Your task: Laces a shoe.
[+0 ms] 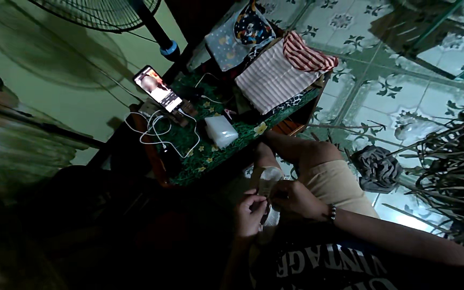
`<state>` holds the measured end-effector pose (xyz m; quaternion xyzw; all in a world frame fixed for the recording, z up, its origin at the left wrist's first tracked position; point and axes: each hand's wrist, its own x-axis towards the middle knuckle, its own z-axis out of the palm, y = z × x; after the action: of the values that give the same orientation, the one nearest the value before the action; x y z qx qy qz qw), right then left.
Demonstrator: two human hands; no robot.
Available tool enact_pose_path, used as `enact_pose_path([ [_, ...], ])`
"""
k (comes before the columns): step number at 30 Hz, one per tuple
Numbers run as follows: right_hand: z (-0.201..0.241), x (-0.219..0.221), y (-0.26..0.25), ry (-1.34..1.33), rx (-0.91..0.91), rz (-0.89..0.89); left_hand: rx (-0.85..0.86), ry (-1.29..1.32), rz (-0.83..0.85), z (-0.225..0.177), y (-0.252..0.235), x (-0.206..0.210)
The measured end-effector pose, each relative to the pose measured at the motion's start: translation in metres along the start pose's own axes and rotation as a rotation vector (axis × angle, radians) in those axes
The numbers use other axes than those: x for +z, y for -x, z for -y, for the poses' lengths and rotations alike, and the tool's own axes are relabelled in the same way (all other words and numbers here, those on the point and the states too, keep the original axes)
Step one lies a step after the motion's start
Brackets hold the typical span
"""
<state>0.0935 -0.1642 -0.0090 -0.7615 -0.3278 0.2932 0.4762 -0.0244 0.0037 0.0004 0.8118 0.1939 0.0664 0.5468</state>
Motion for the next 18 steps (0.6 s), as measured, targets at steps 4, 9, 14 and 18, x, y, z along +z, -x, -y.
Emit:
enact_pose_path([
  [4, -0.002, 0.002, 0.0, 0.013, 0.0, -0.018, 0.042, -0.008, 0.029, 0.0, 0.0, -0.001],
  [9, -0.002, 0.002, 0.0, -0.004, -0.014, -0.015, 0.131, -0.01, 0.009, 0.006, -0.002, 0.0],
  [14, -0.001, 0.001, 0.001, -0.018, -0.049, -0.017, 0.175, 0.012, 0.027, 0.008, -0.003, 0.001],
  [18, -0.002, -0.001, 0.002, -0.02, -0.038, -0.024, 0.18, 0.027, 0.005, 0.0, 0.0, -0.008],
])
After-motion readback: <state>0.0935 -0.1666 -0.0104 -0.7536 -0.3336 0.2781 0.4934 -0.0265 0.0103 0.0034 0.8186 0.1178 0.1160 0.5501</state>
